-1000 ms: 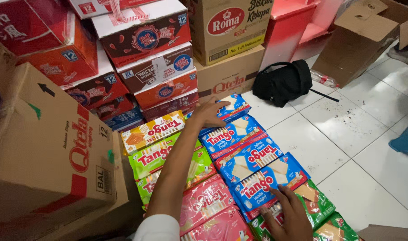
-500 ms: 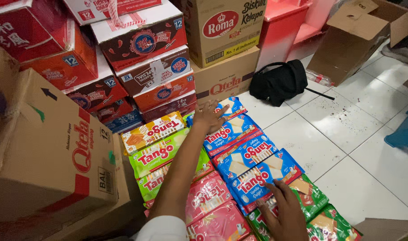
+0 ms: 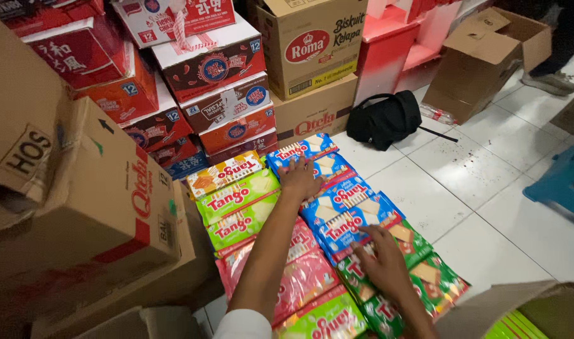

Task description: The person sits on the floor and repeatedly picks up packs of Tango biscuits from a cardboard box, then places them onto a growing stack on a blue crate. The person handles green, pink, and blue packs, arranging them in rows.

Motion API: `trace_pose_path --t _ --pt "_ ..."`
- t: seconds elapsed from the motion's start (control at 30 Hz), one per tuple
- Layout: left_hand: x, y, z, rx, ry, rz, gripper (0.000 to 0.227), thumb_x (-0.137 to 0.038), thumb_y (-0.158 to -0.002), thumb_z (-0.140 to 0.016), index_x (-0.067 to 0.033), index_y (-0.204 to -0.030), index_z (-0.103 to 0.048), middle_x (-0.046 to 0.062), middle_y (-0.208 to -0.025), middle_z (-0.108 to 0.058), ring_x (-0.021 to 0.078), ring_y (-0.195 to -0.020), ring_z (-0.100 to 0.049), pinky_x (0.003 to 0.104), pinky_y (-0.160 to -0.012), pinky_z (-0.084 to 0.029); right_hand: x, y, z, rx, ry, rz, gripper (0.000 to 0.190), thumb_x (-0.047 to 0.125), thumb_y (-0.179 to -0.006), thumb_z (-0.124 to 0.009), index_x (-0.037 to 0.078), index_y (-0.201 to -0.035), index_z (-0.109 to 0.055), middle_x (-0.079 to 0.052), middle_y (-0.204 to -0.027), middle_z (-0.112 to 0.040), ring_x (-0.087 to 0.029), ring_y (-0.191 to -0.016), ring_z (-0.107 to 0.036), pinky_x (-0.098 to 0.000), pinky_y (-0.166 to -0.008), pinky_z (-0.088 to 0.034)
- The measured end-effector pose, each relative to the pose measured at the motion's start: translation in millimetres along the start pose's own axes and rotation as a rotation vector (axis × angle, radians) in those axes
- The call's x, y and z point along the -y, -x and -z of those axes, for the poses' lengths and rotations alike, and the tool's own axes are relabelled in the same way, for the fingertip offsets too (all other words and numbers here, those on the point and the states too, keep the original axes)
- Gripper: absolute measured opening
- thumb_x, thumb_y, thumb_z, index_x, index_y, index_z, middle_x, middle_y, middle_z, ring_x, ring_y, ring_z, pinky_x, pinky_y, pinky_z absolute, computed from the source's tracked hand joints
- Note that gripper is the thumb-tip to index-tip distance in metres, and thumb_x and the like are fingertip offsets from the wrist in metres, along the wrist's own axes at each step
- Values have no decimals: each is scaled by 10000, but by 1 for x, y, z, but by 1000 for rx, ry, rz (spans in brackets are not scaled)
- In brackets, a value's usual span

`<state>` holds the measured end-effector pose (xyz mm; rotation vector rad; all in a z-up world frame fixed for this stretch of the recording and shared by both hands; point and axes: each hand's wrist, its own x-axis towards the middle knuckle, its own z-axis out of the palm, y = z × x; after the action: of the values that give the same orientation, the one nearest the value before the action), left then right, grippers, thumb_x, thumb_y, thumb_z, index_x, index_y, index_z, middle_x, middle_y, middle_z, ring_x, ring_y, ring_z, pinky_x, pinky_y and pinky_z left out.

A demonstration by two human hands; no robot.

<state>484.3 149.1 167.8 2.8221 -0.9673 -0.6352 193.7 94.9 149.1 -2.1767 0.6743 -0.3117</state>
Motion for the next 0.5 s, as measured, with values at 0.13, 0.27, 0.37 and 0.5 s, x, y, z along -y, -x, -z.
trace_pose_path --t 0.13,0.27,0.37,0.5 --pt "-13 47 -7 -52 9 -44 832 -663 -1001 -231 -173 -1667 -143 82 -1760 -16 378 -1606 -29 649 -1246 -95 -23 3 12 -77 23 203 460 468 -930 -627 207 -1307 -661 -56 -1325 -670 -261 -1236 -634 -447 -952 -520" --pt "-57 112 -23 -147 -13 -306 754 -476 -976 -484 -81 -1605 -358 182 -1694 -283 434 -1564 -242 755 -1179 -207 -36 39 36 -297 -116 306 434 116 -817 -806 164 -1242 -731 -153 -1152 -724 -372 -1297 -624 -509 -1110 -463" --pt "-110 173 -45 -224 -48 -532 689 -441 -953 -521 -65 -1526 -457 196 -1628 -383 446 -1549 -287 756 -1147 -289 -69 74 60 -423 -278 227 362 105 -892 -775 70 -1245 -700 -194 -1212 -696 -386 -1303 -612 -493 -1115 -456" --pt "-197 275 -77 -240 -47 -743 488 -328 -892 -538 -37 -1268 -651 168 -1409 -582 394 -1514 -381 672 -1175 -321 -146 124 96 -582 -474 5 345 41 -956 -758 -30 -1282 -669 -230 -1189 -680 -340 -1183 -645 -470 -1059 -494"
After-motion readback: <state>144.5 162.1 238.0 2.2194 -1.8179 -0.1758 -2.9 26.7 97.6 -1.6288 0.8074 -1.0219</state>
